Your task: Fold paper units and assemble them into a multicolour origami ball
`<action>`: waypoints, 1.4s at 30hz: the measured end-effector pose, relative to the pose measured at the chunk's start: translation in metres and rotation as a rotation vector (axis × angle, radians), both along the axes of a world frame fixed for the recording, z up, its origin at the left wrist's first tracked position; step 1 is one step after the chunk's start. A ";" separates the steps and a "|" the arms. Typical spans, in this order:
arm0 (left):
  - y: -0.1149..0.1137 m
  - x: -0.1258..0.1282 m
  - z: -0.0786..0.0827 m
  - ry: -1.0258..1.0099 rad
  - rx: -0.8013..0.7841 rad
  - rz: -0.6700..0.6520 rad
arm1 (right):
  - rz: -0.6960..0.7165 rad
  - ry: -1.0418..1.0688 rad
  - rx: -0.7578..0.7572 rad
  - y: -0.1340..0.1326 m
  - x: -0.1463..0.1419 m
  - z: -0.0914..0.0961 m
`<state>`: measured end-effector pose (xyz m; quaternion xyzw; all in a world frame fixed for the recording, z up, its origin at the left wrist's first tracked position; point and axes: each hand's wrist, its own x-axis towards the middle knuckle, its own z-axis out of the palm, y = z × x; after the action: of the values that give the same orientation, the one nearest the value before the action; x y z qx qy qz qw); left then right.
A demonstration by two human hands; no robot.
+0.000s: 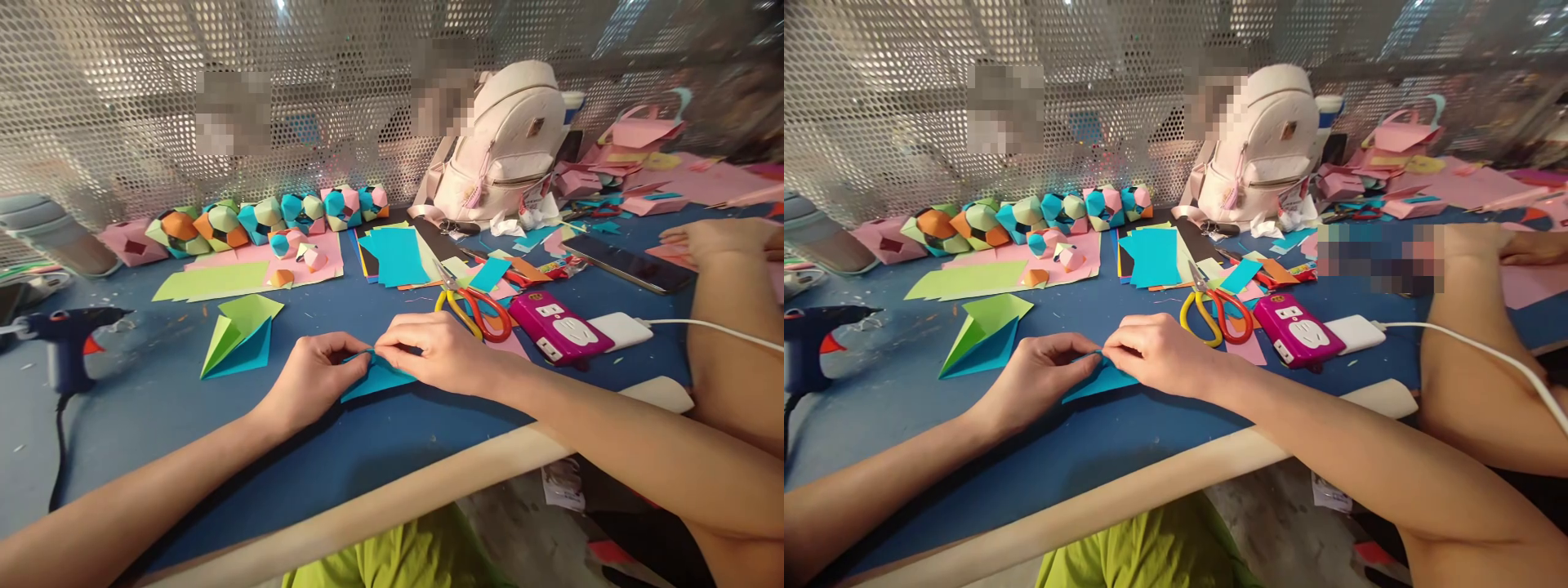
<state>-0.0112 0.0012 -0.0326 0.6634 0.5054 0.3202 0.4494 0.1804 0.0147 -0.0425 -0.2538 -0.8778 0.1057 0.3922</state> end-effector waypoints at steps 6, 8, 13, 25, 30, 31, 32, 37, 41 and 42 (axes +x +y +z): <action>-0.002 0.000 0.000 -0.001 0.014 -0.002 | 0.010 -0.024 0.013 0.000 -0.001 -0.001; -0.001 0.000 0.000 0.006 0.008 -0.005 | 0.018 -0.025 0.021 -0.001 -0.001 -0.002; 0.000 -0.001 0.001 0.015 0.031 -0.048 | 0.020 -0.048 0.034 -0.002 0.001 -0.002; 0.003 -0.004 -0.003 0.022 0.114 0.001 | -0.122 -0.008 -0.224 -0.001 -0.001 0.008; 0.004 -0.004 -0.004 0.020 0.053 -0.028 | -0.080 -0.049 -0.279 -0.001 -0.002 0.010; 0.004 -0.004 -0.005 0.020 0.049 -0.028 | -0.074 -0.056 -0.291 -0.001 -0.001 0.010; 0.004 -0.004 -0.006 0.019 0.048 -0.025 | -0.071 -0.057 -0.315 -0.001 -0.001 0.010; 0.005 -0.005 -0.008 0.015 0.044 -0.012 | -0.082 -0.017 -0.446 -0.001 -0.001 0.011; 0.005 -0.004 -0.008 -0.014 0.016 0.020 | -0.116 -0.051 -0.419 -0.001 -0.002 0.012; 0.005 -0.004 -0.008 -0.031 0.005 0.022 | -0.125 -0.049 -0.422 -0.001 -0.002 0.013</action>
<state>-0.0153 0.0062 -0.0406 0.6539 0.5048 0.3366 0.4520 0.1787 0.0133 -0.0299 -0.3869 -0.8281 0.2563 0.3146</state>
